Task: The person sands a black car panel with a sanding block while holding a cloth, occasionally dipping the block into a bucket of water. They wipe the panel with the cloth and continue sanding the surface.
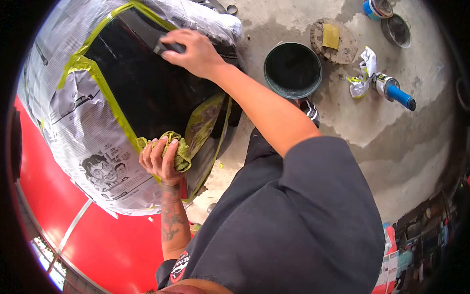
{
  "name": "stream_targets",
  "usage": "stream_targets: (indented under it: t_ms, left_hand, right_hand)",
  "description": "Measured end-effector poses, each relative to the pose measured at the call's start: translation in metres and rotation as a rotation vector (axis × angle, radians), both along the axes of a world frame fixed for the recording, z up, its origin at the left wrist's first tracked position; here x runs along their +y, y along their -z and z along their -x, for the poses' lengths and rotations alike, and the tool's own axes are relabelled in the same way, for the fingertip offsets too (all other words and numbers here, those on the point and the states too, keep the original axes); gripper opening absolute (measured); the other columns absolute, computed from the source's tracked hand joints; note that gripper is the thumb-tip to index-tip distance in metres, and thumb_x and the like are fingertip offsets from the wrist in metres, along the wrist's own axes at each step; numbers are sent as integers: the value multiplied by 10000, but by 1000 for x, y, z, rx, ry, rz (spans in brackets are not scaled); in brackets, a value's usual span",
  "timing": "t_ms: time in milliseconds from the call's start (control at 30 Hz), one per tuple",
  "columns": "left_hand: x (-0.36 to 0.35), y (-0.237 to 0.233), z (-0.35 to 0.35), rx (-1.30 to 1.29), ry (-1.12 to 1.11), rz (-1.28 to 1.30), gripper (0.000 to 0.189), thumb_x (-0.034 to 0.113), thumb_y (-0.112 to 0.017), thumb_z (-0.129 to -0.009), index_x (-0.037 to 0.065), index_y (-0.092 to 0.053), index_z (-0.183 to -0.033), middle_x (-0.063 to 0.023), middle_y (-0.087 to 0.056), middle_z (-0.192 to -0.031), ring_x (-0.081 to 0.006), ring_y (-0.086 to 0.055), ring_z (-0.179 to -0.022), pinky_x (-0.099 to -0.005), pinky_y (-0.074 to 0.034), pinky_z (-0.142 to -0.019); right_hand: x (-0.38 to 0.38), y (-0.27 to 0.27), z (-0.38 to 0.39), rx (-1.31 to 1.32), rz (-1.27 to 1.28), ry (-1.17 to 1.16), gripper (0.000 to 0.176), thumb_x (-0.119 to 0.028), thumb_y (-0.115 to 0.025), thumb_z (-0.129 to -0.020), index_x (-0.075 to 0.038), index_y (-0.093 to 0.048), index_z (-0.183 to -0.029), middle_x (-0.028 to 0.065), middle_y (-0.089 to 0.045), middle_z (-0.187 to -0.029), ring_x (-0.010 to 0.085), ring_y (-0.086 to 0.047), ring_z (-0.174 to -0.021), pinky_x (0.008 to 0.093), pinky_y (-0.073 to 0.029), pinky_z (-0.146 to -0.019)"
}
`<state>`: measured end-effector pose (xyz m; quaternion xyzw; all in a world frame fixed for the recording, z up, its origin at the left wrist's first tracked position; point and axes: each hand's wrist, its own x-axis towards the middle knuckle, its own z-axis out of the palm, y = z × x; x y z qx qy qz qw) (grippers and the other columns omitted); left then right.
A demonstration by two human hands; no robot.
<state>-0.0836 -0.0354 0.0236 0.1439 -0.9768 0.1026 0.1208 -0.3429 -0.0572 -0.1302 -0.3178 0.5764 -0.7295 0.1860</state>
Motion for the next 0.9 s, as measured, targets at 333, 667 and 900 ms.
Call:
stream_targets:
  t_ms: [333,667,900]
  left_hand:
    - [1,-2,1,-23,-7,10,200,283,-735,-897,296,-729,-1096,38,-687,-1186,-245,-631,-1136,-475,-424,-1011]
    - [0,1,2,11,16,7,214,268,-740,-884,281,-731,-1097,31,-680,-1188,-248,-624,-1137,-470,-435,-1005]
    - [-1,0,0,-17,22,23,227,288,-767,-868,269,-723,-1090,21,-683,-1181,-255,-628,-1127,-468,-442,-1004]
  right_hand:
    - [59,65,-39,-325,-301,-84,414,-272,-774,-812,-47,-716,-1155,135,-704,-1198,321,-664,-1144,404,-509,-1009]
    - [39,24,-19,-192,-34,-82,391,-280,-760,-815,-80,-740,-1150,138,-692,-1265,310,-633,-1229,396,-461,-1104]
    - [-17,0,12,3,97,-19,398,-289,-761,-821,-58,-738,-1145,141,-709,-1236,330,-634,-1216,407,-480,-1078]
